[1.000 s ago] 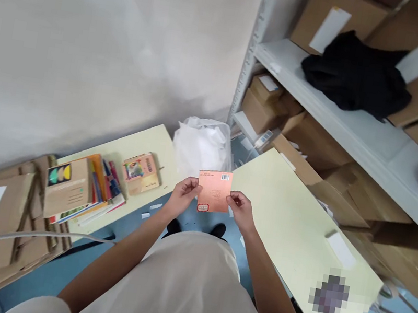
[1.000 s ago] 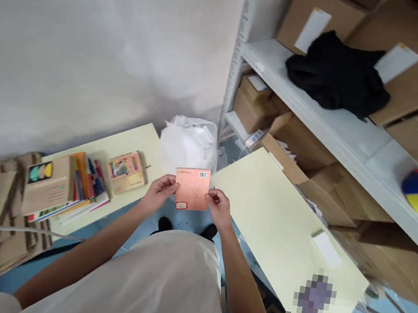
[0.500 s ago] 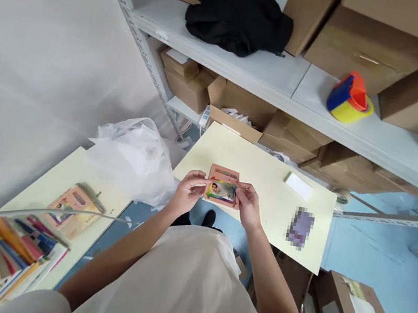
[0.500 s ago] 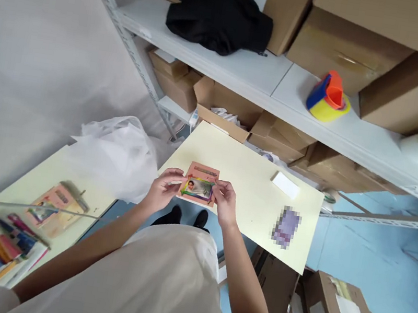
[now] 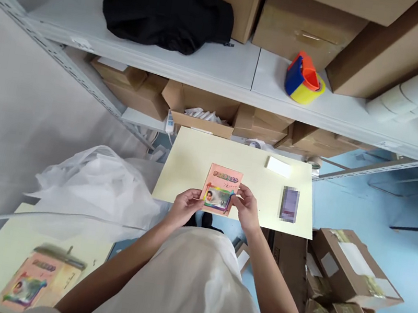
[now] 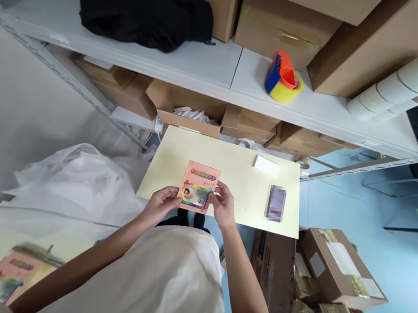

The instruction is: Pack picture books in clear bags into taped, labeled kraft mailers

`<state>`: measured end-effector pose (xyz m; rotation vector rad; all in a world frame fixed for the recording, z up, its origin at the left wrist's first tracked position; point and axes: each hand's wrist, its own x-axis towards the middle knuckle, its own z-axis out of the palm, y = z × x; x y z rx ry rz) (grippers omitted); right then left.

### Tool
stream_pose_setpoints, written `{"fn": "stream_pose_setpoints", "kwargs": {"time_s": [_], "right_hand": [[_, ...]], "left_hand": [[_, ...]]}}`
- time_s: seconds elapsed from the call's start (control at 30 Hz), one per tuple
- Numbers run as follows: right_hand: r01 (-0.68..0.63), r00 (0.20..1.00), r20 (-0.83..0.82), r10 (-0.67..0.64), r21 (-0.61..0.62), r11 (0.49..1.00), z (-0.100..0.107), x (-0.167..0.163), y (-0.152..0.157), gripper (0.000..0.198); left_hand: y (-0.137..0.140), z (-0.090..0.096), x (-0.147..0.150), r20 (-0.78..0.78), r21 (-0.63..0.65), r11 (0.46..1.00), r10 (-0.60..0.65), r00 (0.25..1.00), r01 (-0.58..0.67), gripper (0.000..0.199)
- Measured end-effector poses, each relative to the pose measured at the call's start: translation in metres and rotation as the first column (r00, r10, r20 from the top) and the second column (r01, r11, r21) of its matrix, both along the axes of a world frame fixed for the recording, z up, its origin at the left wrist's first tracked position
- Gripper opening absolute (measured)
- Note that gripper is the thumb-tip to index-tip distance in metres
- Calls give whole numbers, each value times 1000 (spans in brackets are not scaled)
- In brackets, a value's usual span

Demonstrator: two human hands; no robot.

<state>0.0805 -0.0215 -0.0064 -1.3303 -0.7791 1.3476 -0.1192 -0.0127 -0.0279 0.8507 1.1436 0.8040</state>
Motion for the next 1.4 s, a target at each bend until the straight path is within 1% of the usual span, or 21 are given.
{"fn": "stream_pose_setpoints", "kwargs": {"time_s": [0.1, 0.2, 0.3, 0.37, 0.47, 0.57, 0.63, 0.7, 0.77, 0.83, 0.9, 0.93, 0.97, 1.0, 1.03, 1.1, 1.17, 1.2, 1.3, 1.4], "right_hand": [[28, 998, 54, -29, 20, 999, 4, -2, 9, 35], [99, 991, 83, -102, 38, 994, 7, 3, 20, 39], [187, 975, 112, -191, 48, 981, 9, 12, 27, 40], [214, 963, 158, -218, 45, 976, 10, 18, 29, 35], [228, 953, 195, -230, 35, 973, 10, 27, 27, 32], [151, 983, 96, -153, 30, 988, 9, 38, 24, 36], [61, 996, 68, -65, 62, 996, 11, 46, 23, 35], [-11, 992, 125, -3, 113, 994, 13, 54, 25, 36], [-89, 984, 164, 65, 140, 986, 16, 59, 27, 42], [-153, 985, 100, 142, 121, 981, 17, 63, 30, 38], [-177, 984, 14, 177, 80, 981, 17, 66, 33, 28], [-172, 985, -5, 173, 56, 984, 17, 68, 35, 26], [-159, 987, -4, 159, 35, 987, 16, 70, 37, 26], [-148, 989, 12, 148, 17, 989, 15, 73, 38, 28], [-139, 990, 33, 139, 2, 990, 15, 75, 40, 29], [-120, 991, 64, 122, -26, 992, 13, 79, 42, 32], [-92, 994, 58, 95, -48, 995, 11, 82, 42, 36], [-75, 996, 40, 77, -55, 996, 9, 83, 41, 37], [-37, 999, -35, 35, -58, 998, 4, 86, 33, 42], [-24, 998, -55, 22, -49, 998, 0, 90, 25, 42]], "left_hand": [[12, -9, -3, 9, 51, 997, -66, 998, 65, 34], [22, -14, -5, 16, 90, 987, -133, 991, 131, 31], [27, -14, -3, -1, 113, 977, -184, 983, 183, 30], [28, -12, 0, -20, 118, 976, -180, 983, 181, 31], [27, -9, 5, -27, 73, 993, -94, 995, 96, 40], [25, -7, 11, 50, -9, 1000, -8, 999, 8, 47], [24, -5, 18, 134, -72, 997, -6, 991, 16, 47], [22, -1, 27, 205, -134, 989, -40, 978, 68, 46], [21, 4, 35, 250, -177, 976, -79, 965, 126, 45], [19, 10, 42, 305, -200, 959, -132, 943, 199, 45], [18, 14, 45, 392, -193, 942, -182, 902, 274, 56], [18, 16, 45, 428, -174, 941, -195, 883, 292, 65], [17, 17, 45, 440, -148, 947, -195, 877, 284, 73], [17, 18, 44, 414, -117, 960, -185, 891, 253, 75], [17, 18, 43, 347, -80, 974, -171, 922, 211, 71], [15, 16, 43, 148, -1, 990, -141, 979, 142, 55], [13, 13, 45, -15, 49, 993, -109, 994, 110, 43], [12, 12, 47, -57, 56, 994, -95, 994, 98, 39], [8, 9, 51, -82, 28, 996, -77, 994, 80, 35], [5, 8, 54, -76, 8, 997, -82, 994, 83, 40]]}}
